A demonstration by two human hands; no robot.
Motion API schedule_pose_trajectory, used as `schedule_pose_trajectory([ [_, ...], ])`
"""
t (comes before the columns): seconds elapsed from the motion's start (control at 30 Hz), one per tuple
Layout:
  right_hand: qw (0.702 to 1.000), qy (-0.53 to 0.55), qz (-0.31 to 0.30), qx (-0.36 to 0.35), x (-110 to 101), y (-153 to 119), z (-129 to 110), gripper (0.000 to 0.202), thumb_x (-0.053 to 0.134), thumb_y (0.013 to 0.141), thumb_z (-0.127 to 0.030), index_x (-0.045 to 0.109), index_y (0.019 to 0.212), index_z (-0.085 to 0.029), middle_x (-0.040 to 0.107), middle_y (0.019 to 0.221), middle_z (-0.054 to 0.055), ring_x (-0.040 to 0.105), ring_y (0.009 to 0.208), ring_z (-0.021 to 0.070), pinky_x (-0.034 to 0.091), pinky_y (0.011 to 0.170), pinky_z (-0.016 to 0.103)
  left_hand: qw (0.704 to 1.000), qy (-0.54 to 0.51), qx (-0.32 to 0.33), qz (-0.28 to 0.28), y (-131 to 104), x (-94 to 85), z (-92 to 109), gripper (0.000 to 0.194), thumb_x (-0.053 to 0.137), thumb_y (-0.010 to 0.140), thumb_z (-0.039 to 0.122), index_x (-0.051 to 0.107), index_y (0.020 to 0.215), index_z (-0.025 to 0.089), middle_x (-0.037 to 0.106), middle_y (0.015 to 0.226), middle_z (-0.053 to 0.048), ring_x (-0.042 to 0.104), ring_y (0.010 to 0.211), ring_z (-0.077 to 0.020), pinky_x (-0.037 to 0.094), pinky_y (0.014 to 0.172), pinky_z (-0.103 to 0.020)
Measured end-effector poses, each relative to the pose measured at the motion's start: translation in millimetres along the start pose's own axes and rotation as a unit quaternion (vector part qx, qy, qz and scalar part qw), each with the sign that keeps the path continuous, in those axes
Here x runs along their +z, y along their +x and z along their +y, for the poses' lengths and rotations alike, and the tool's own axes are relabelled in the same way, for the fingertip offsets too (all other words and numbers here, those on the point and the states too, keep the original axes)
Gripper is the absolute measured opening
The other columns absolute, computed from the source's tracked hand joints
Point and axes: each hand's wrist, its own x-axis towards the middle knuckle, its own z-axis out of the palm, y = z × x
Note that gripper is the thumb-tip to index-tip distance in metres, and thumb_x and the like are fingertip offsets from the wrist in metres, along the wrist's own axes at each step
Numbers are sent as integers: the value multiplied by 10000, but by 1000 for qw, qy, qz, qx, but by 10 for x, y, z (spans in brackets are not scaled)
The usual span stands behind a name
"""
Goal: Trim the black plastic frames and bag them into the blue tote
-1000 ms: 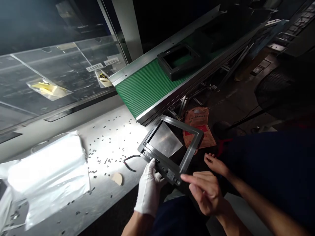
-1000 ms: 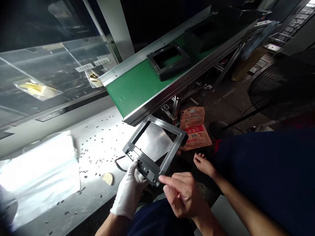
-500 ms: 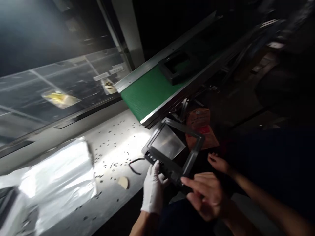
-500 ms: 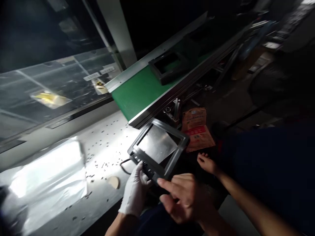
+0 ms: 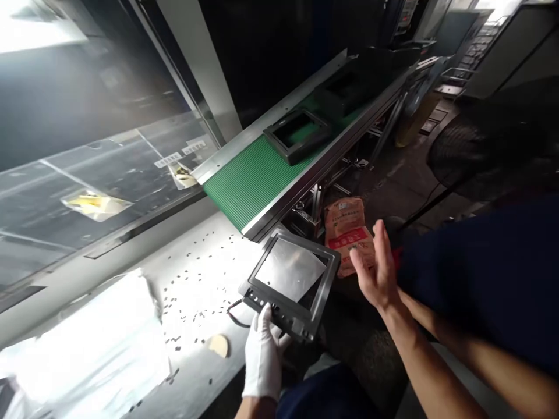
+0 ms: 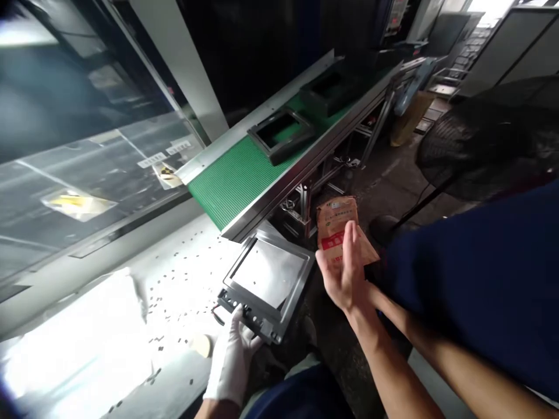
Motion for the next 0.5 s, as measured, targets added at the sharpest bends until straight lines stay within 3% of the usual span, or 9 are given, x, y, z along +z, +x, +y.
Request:
schedule_pose_trajectory([
  [0.1,983,44,-121,-129,35,-190,21,861,652,946,-407,219,1672,-243,288,1704,165,362,1528,411,307,1227,695,1000,-5,-11,0,-26,-69,2,451,684,957,423,578,1372,284,670,1381,-125,750,1092,-286,649,842,-394],
  [0.13,982,56,-125,-128,52,-272,24,831,646,947,-397,252,1664,-248,321,1692,161,389,1514,407,320,1223,694,1000,-7,-14,2,-39,-95,5,457,690,952,436,581,1371,288,675,1372,-126,745,1105,-294,647,842,-394],
  [0.2,994,83,-70,-16,88,-411,58,713,570,991,-376,311,1642,-245,399,1652,161,431,1491,397,376,1192,695,1000,-7,-11,1,-75,-146,15,467,701,941,456,585,1364,296,687,1349,-123,737,1125,-306,646,838,-395],
  [0.27,984,122,-32,124,96,-476,118,591,470,1035,-379,386,1607,-253,486,1596,154,481,1458,391,441,1153,681,1000,0,-1,1,-123,-199,33,485,720,923,481,590,1357,308,699,1322,-109,737,1123,-306,645,823,-385],
  [0.33,973,143,-28,178,47,-477,151,516,433,1045,-396,488,1548,-296,571,1529,130,547,1400,395,484,1124,671,1000,5,8,-2,-177,-249,56,517,755,891,496,599,1349,312,717,1274,-97,749,1084,-299,645,792,-367],
  [0.4,980,125,-24,151,-69,-474,102,493,497,1012,-390,553,1500,-345,621,1472,109,597,1338,405,531,1074,667,1000,2,10,-10,-224,-288,79,520,767,880,493,610,1334,296,738,1205,-94,766,1007,-288,643,752,-356],
  [0.5,996,89,-26,13,-296,-568,-142,545,598,933,-302,590,1470,-396,746,1205,82,729,1058,378,645,853,615,1000,-13,3,-17,-262,-303,104,466,740,902,483,624,1296,263,746,1153,-95,772,899,-248,633,704,-326],
])
